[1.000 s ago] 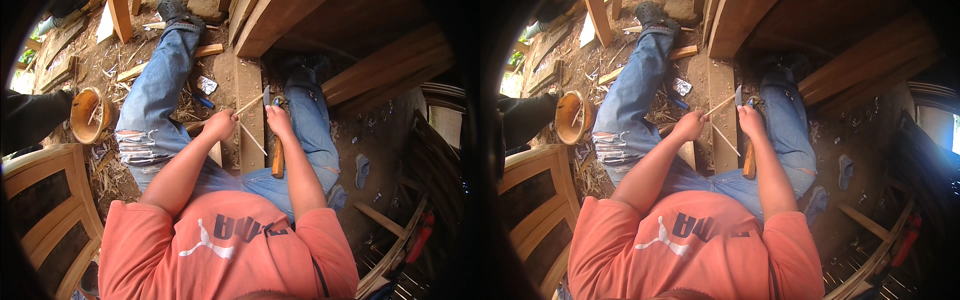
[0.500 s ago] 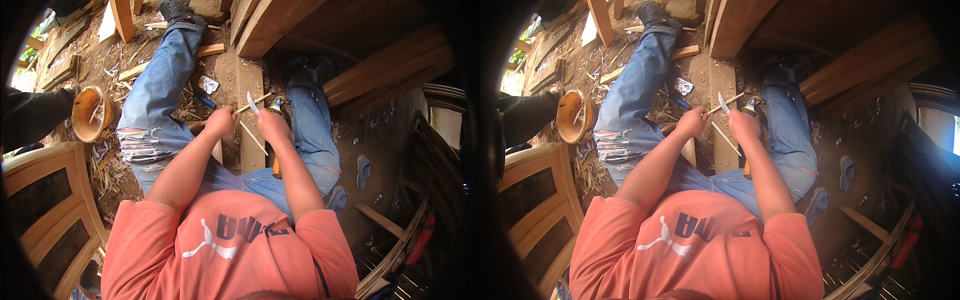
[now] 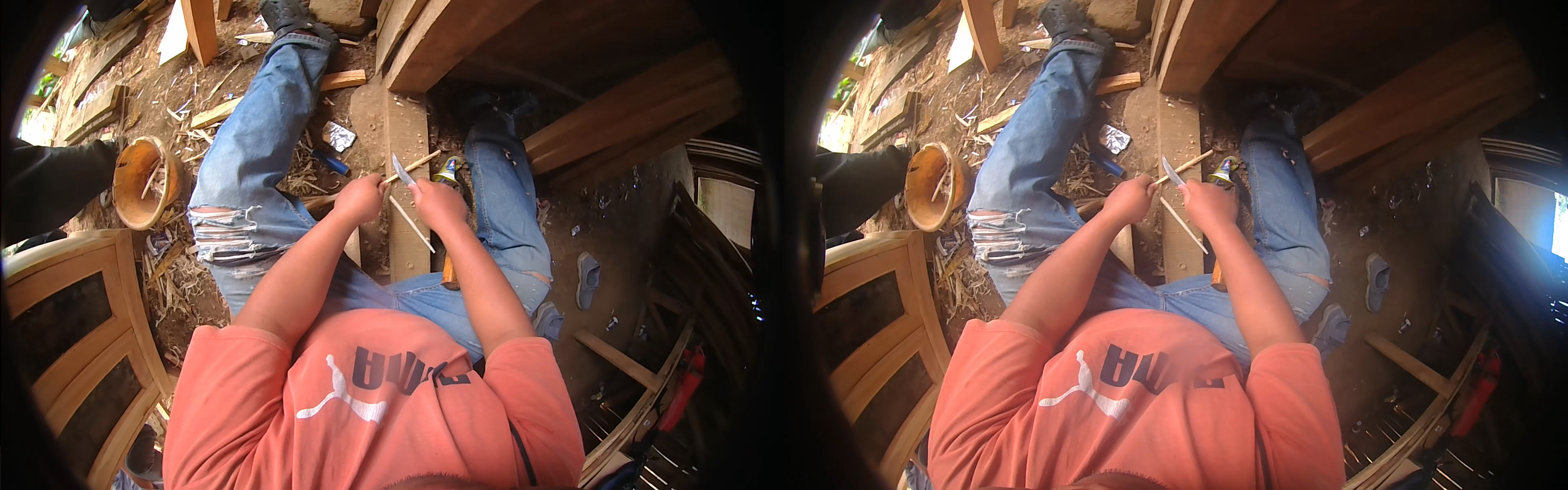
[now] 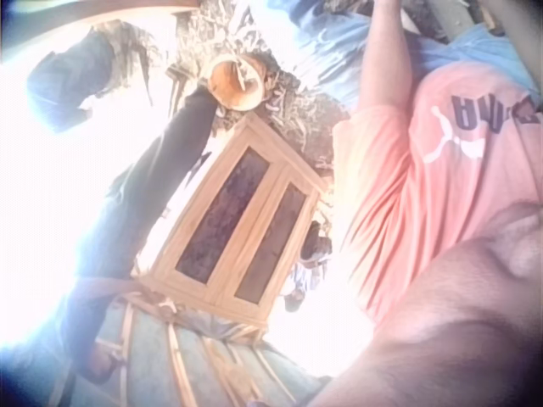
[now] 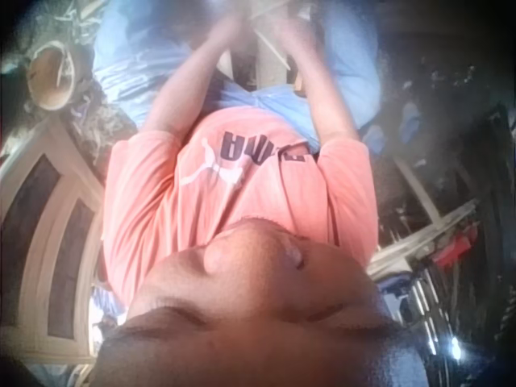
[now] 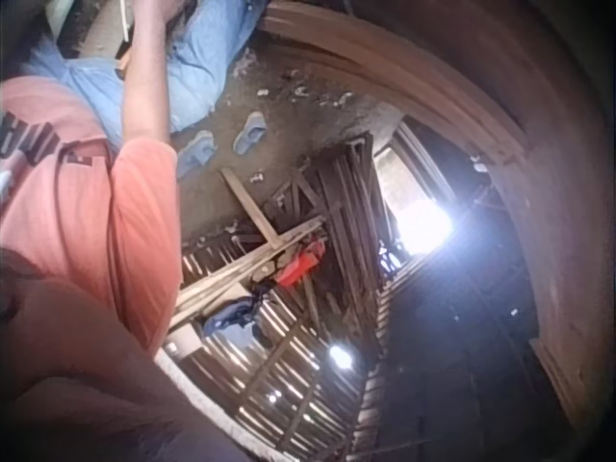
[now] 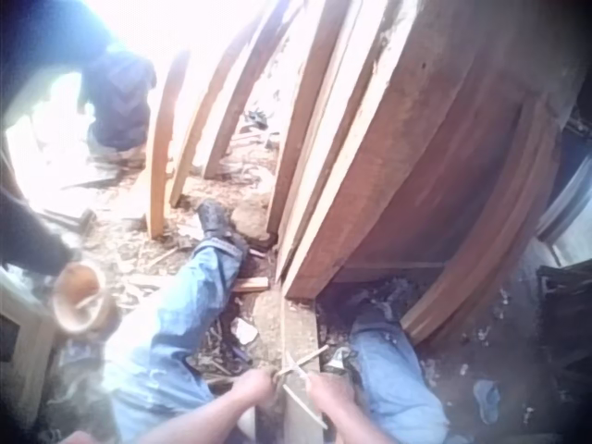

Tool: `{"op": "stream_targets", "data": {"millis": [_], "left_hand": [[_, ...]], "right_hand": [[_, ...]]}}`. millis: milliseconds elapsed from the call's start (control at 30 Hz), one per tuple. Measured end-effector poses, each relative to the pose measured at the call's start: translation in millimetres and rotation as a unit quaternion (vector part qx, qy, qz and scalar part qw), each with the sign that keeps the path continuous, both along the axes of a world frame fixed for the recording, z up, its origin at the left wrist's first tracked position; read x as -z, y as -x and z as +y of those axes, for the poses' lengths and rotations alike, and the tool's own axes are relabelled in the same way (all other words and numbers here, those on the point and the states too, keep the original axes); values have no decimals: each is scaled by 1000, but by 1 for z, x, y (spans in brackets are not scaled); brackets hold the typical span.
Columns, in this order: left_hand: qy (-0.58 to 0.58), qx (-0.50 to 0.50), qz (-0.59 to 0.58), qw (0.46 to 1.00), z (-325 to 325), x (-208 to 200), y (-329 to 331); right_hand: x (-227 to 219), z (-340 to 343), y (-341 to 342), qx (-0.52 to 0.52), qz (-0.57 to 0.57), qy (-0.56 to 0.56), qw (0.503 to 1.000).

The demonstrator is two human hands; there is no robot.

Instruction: The person sits on the ground and uses a hammer to drive nails into a wooden frame. They repeatedly pick up nails and strike them into the wood, occasionally adjusting the wood pieces.

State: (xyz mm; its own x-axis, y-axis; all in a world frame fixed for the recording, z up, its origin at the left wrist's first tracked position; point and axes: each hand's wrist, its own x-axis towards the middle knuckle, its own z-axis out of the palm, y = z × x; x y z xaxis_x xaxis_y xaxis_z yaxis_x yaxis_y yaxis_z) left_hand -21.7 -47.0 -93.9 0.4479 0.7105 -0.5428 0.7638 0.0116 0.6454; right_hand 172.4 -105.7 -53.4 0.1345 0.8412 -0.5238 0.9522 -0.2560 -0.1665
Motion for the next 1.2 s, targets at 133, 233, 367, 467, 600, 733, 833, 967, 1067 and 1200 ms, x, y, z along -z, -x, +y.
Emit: {"op": "stream_targets", "data": {"millis": [133, 233, 367, 467, 600, 733, 833, 967, 1067, 1200], "left_hand": [[12, -8, -7, 1000, -2, 0, 1], [9, -7, -15, 1000, -1, 1, 1], [18, -6, -10, 1000, -1, 3, 0], [11, -12, -14, 1000, -2, 4, 0], [16, -5, -22, 1000, -1, 8, -1], [25, -11, -20, 999, -3, 14, 2], [4, -3, -40, 999, -1, 21, -1], [-1, -9, -42, 999, -1, 26, -1], [2, -7, -39, 999, -1, 27, -1], [8, -5, -41, 999, -2, 26, -1]], "right_hand": [[-3, 5, -4, 126, -54, -21, 990], [-7, 7, -3, 125, -50, -24, 991], [-13, 8, -1, 97, -65, 9, 993], [-12, 10, -5, 112, -63, -36, 991], [-1, 3, 0, -16, -13, -14, 1000], [7, -1, 1, 92, -84, -159, 979], [10, -1, 3, -12, -25, -69, 997], [8, 4, -2, 99, -104, -137, 980], [6, 6, -1, 62, -49, -71, 994], [2, 9, 0, 69, -60, -65, 994]]}}
